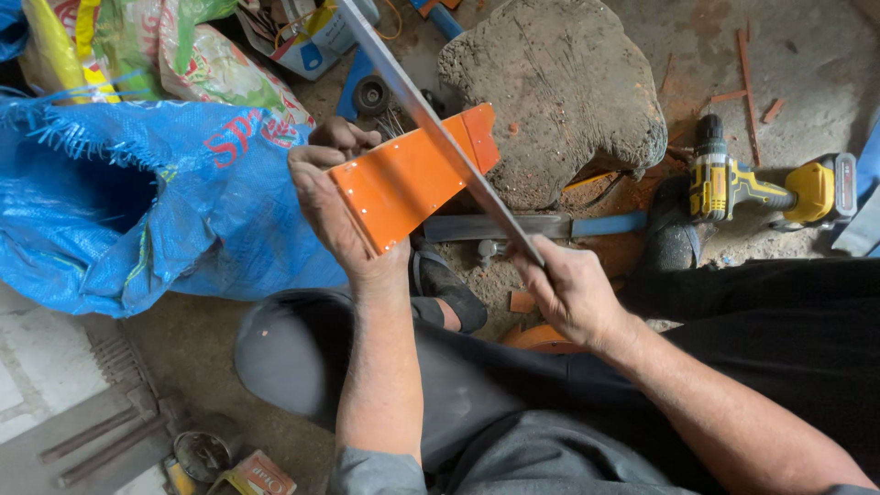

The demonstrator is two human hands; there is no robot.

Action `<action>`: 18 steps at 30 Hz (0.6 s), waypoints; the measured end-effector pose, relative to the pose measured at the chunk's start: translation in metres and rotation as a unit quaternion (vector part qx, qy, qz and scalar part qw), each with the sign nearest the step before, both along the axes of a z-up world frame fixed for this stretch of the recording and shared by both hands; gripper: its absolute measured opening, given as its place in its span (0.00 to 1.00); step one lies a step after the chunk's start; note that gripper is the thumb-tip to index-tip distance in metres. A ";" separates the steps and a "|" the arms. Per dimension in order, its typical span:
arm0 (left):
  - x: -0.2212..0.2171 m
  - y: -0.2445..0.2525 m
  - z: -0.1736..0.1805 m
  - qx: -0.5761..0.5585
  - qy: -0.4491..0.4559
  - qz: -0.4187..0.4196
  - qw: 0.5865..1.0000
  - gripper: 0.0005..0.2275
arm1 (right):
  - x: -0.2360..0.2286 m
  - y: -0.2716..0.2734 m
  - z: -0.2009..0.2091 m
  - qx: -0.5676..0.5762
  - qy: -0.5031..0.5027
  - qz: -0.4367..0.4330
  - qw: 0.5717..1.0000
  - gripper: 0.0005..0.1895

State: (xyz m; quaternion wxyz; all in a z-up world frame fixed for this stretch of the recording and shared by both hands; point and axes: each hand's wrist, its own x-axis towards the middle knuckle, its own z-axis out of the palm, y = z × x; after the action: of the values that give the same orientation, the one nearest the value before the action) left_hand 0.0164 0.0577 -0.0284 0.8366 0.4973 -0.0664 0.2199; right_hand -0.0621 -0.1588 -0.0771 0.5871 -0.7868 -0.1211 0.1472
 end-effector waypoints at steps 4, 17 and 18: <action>-0.004 -0.005 0.012 -0.004 0.014 -0.002 1.000 0.15 | -0.006 0.004 0.014 0.022 -0.005 0.019 1.000 0.11; -0.030 -0.044 0.026 0.132 0.104 0.169 0.971 0.15 | -0.017 0.015 0.054 -0.016 -0.213 -0.009 0.977 0.21; -0.029 -0.045 0.026 0.137 0.113 0.186 0.966 0.15 | -0.017 0.015 0.054 -0.018 -0.230 -0.010 0.973 0.21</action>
State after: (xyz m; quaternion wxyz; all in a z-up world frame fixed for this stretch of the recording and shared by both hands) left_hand -0.0126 0.0129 -0.0023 0.7070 0.6322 0.0933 0.3030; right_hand -0.0791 -0.1437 -0.0233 0.5303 -0.8114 -0.2421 -0.0418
